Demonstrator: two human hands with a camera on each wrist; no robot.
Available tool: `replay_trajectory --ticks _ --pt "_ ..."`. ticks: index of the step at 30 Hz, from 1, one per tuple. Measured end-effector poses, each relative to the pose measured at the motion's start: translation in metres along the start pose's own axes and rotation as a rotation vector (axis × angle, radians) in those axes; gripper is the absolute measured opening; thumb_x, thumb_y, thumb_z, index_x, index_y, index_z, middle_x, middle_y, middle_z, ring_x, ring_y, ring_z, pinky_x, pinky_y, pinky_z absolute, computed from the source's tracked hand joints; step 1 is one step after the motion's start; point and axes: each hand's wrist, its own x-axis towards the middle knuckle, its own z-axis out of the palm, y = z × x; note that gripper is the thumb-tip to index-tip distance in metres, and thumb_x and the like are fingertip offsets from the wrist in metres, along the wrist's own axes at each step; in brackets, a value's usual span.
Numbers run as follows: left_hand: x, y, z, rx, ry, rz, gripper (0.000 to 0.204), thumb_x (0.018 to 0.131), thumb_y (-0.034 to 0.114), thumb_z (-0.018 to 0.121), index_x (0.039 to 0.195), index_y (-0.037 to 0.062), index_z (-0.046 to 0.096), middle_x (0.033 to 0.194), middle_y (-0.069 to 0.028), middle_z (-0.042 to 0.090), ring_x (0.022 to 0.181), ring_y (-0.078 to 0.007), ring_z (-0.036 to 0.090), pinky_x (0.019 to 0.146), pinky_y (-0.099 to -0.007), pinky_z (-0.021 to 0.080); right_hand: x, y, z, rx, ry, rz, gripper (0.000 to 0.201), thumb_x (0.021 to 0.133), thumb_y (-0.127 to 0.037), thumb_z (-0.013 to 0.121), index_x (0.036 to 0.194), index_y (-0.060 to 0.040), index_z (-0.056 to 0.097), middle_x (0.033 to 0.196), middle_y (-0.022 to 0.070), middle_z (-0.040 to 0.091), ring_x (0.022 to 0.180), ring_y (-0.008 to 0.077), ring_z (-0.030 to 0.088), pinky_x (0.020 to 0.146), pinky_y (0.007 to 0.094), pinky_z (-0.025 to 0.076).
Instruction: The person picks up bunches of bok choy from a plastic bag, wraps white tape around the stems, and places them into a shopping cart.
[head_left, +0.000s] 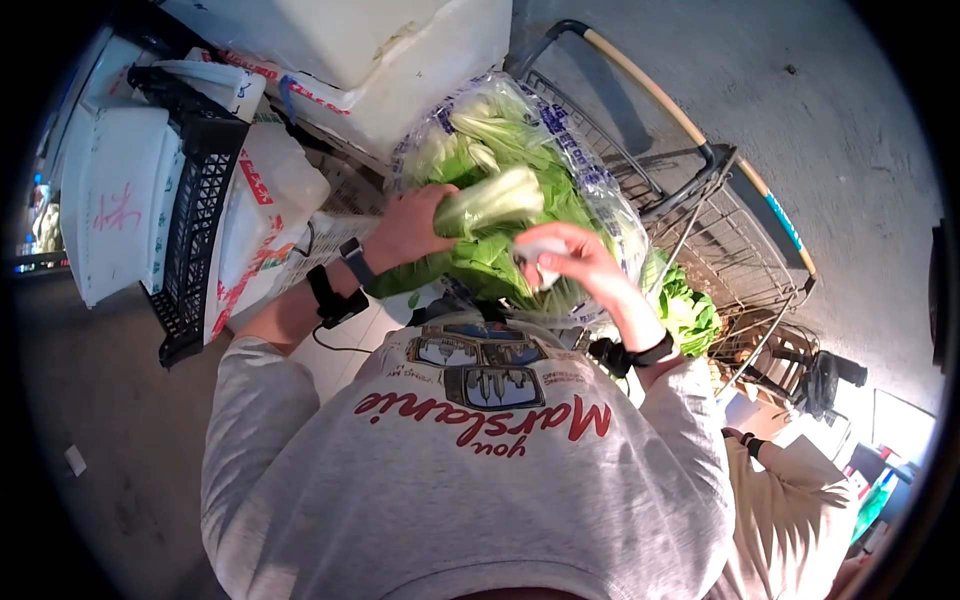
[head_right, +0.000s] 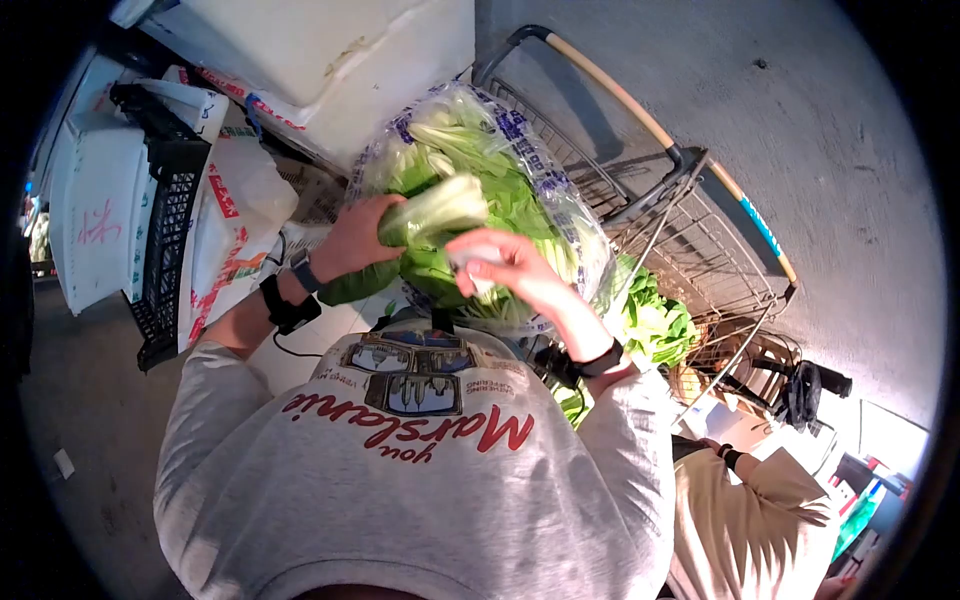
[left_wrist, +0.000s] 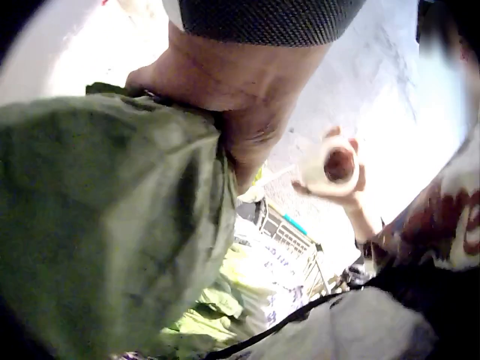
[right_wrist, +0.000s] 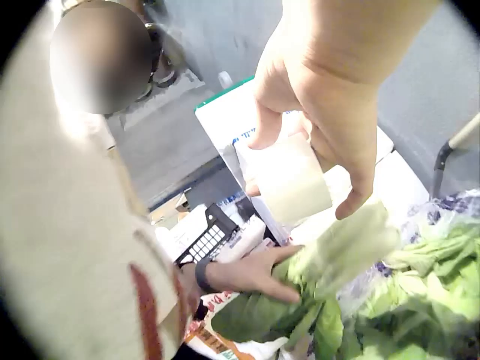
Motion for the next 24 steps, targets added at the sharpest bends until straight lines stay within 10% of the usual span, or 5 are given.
replay_trajectory --ticks 6,14,19,24 --pt "-0.009 0.020 -0.001 0.533 0.036 0.651 0.075 0.055 0.024 0.078 0.121 0.0122 0.045 0.107 -0.0042 0.051 0.105 -0.0235 0.046 0.097 -0.0450 0.029 0.052 -0.026 -0.036 0.022 -0.060 -0.149 0.050 0.089 -0.029 0.053 0.129 -0.0017 0.041 0.122 0.0131 0.054 0.113 0.0213 0.051 0.099 0.0326 0.036" --pt "-0.029 0.027 -0.016 0.059 0.090 0.452 0.072 0.055 0.018 0.077 0.120 0.0090 0.047 0.114 -0.0081 0.051 0.107 -0.0278 0.046 0.097 -0.0421 0.033 0.046 0.042 -0.033 0.173 -0.085 0.145 0.056 0.083 -0.010 0.050 0.134 0.0032 0.031 0.134 0.0159 0.041 0.125 0.0233 0.040 0.105 0.0358 0.031" --pt "-0.023 0.019 0.017 -0.285 0.190 0.169 0.069 0.060 0.022 0.076 0.120 0.0075 0.047 0.113 -0.0132 0.052 0.107 -0.0303 0.048 0.096 -0.0425 0.033 0.036 0.053 -0.022 0.054 0.103 0.082 0.046 0.082 -0.017 0.066 0.121 0.0012 0.048 0.109 0.0100 0.061 0.103 0.0182 0.057 0.092 0.0296 0.041" --pt "-0.002 0.007 0.045 0.023 0.075 0.111 0.065 0.067 0.034 0.075 0.119 0.0086 0.044 0.116 -0.0128 0.050 0.110 -0.0315 0.047 0.098 -0.0437 0.032 0.051 0.094 -0.034 -0.090 0.491 0.034 0.048 0.078 -0.021 0.072 0.115 0.0006 0.051 0.089 0.0056 0.063 0.070 0.0090 0.058 0.060 0.0222 0.045"
